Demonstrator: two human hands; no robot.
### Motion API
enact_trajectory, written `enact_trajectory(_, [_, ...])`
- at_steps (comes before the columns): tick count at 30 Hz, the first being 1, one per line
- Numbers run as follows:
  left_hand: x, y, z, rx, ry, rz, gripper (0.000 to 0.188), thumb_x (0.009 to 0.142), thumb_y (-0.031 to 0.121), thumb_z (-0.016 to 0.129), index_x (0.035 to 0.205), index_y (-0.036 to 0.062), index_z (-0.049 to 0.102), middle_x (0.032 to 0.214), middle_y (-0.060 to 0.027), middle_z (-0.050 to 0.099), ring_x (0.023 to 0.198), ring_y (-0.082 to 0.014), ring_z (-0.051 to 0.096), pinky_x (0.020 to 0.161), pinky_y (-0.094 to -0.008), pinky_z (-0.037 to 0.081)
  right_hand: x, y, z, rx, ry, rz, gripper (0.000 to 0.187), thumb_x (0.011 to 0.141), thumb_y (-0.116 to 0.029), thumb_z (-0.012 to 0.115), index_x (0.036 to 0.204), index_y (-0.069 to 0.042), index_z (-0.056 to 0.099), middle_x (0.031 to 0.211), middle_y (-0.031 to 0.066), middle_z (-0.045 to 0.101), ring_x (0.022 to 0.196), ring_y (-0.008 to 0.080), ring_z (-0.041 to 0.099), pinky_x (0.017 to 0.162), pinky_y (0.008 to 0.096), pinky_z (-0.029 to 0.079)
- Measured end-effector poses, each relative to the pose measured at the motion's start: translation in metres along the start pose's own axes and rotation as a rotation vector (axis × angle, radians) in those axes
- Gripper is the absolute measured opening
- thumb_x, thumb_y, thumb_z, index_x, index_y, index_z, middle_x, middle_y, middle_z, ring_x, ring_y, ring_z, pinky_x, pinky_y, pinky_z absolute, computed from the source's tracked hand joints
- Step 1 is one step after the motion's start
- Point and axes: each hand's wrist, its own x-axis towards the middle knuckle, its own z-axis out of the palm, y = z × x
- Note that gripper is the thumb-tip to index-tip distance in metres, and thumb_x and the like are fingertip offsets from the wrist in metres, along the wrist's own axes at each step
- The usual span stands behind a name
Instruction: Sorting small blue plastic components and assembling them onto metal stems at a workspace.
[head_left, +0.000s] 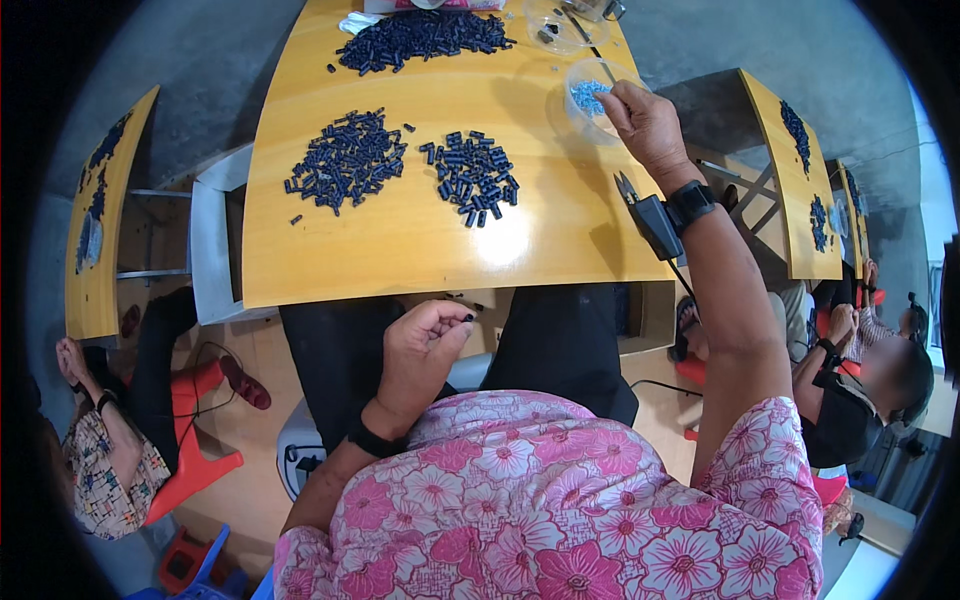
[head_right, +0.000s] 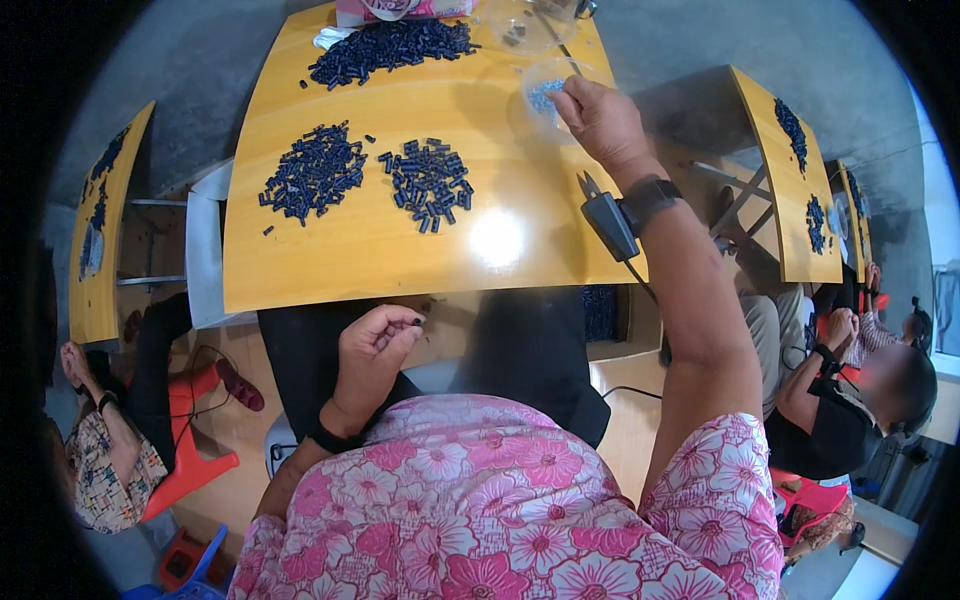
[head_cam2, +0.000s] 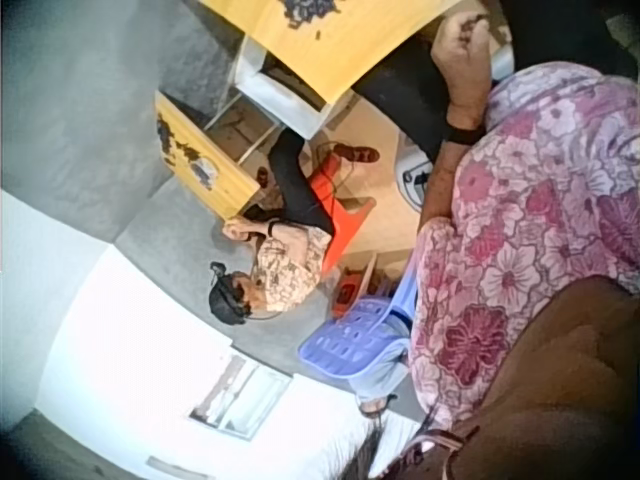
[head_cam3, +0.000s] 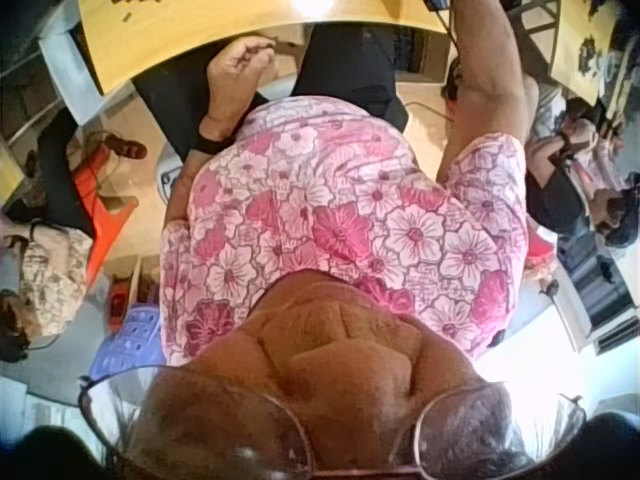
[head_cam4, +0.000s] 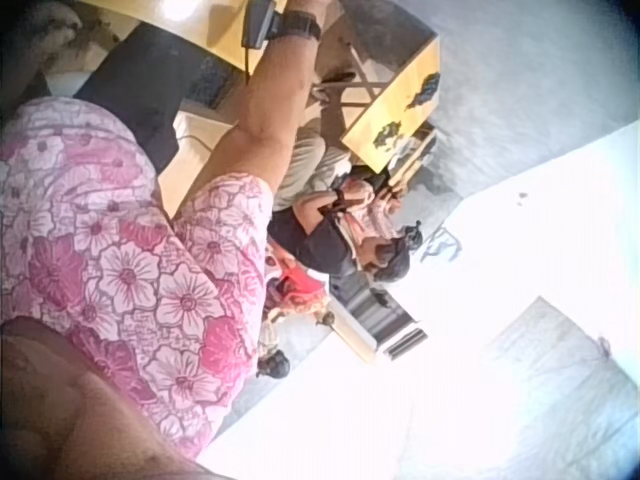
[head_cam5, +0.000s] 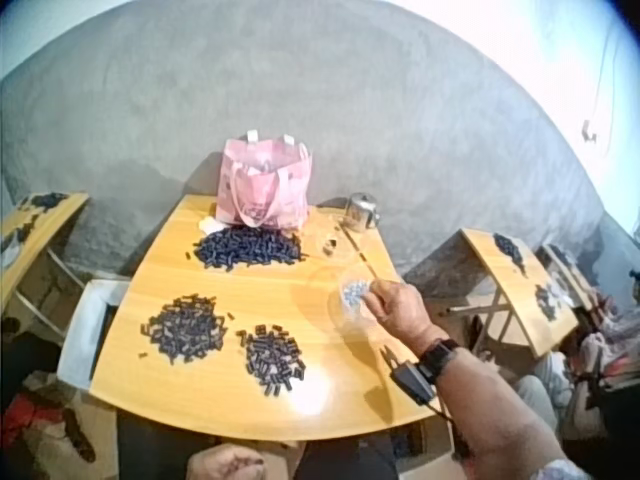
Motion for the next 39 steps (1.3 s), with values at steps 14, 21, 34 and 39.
enact_trajectory(14, [-0.004,-0.001,0.001,0.002,-0.009,0.058,0.01,0.087,-0.002,0.063,0.096,-0.0002,0.065,0.081,0.0034,0.059,0.071,-0.0023,0.05,0.063,-0.017,0.043,-0.058,-0.054,0.046,-0.163,-0.128,-0.029,0.024,0.09,-0.027,0.061,0.08,-0.007,0.054,0.074,0.0128,0.059,0.072,0.0348,0.061,0.061,0.043,0.049])
enact_trajectory(21, [-0.007,0.0,0.003,-0.036,-0.011,0.006,0.009,0.088,0.0,0.062,0.096,-0.0001,0.066,0.08,0.0038,0.058,0.071,-0.002,0.05,0.064,-0.0177,0.043,-0.062,-0.061,0.045,-0.207,-0.16,0.0,0.023,0.091,-0.03,0.057,0.087,-0.008,0.058,0.085,0.0111,0.06,0.084,0.0323,0.062,0.071,0.0448,0.051])
enact_trajectory(34, [-0.012,0.006,0.002,-0.014,-0.026,0.036,0.011,0.088,0.001,0.061,0.098,-0.0009,0.065,0.083,0.0023,0.061,0.074,-0.0028,0.052,0.068,-0.0179,0.044,-0.062,-0.064,0.036,-0.188,-0.022,-0.183,0.018,0.083,-0.027,0.064,0.078,-0.01,0.063,0.084,0.0047,0.057,0.09,0.0259,0.056,0.072,0.0388,0.051])
enact_trajectory(39, [-0.014,0.005,0.002,-0.014,-0.038,0.05,0.012,0.088,0.001,0.06,0.099,-0.0012,0.065,0.085,0.0011,0.061,0.075,-0.0035,0.053,0.07,-0.0186,0.045,-0.066,-0.045,0.037,-0.175,-0.005,-0.325,0.016,0.084,-0.022,0.063,0.082,-0.007,0.067,0.084,0.007,0.061,0.087,0.0259,0.058,0.077,0.0342,0.05])
